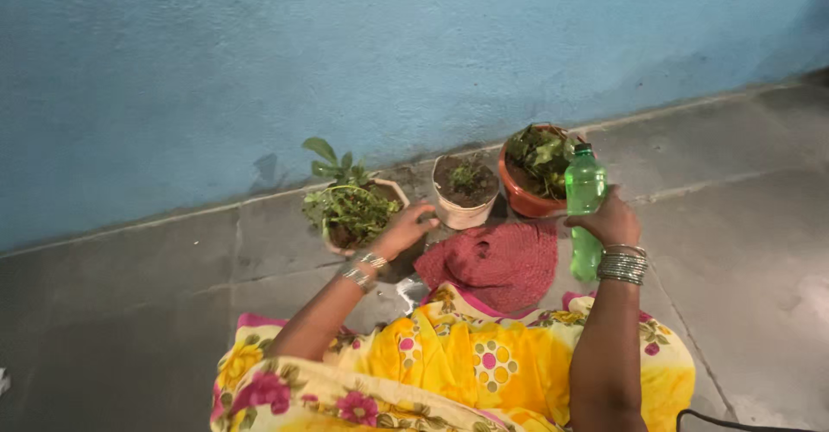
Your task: The person sits on the floor and waters three potted plants using a green plastic bottle. They pour water into each pot in sequence, repeating the cycle multiple times.
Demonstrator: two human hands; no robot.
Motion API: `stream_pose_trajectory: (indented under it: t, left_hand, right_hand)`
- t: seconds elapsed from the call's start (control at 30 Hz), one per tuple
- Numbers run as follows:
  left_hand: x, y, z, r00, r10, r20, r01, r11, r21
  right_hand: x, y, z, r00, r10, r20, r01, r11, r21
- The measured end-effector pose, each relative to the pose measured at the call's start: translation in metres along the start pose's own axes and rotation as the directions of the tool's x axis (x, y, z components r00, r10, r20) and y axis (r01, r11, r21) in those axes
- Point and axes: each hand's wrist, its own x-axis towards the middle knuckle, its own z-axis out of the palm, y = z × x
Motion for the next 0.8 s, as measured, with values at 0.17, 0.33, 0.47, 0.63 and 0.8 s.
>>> stream_pose_trajectory:
  t: [0.17,0.33,0.47,0.63,0.8]
  left_hand:
    - [-0.060,0.038,-0.074,0.910,-0.405,-0.092,0.384,0.905,-0.185]
    - [-0.079,0.039,-0.112,0.902,-0.273,-0.333,0.241,0.961,-0.136]
    - [-0.085,0.026,-0.124,0.859,-0.096,-0.503,0.162,0.983,0.090]
    - [-0.094,0.007,-0.133,0.777,-0.370,-0.509,0.447,0.894,0.034]
    - [-0.104,-0.030,-0.132,0.719,-0.410,-0.562,0.573,0.806,0.146]
  right_hand:
    - [-0.001,-0.011,0.021,0.998,-0.056,0.040,0.056,0.998,-0.004]
    - [0.004,-0.038,0.039,0.974,-0.186,0.126,0.190,0.982,-0.017]
    - [-0.008,-0.063,0.057,0.948,-0.255,0.193,0.278,0.955,-0.104]
    - [-0.027,-0.101,0.088,0.885,-0.381,0.269,0.417,0.904,-0.091]
    - [-0.065,-0.146,0.101,0.799,-0.491,0.348,0.550,0.830,-0.092]
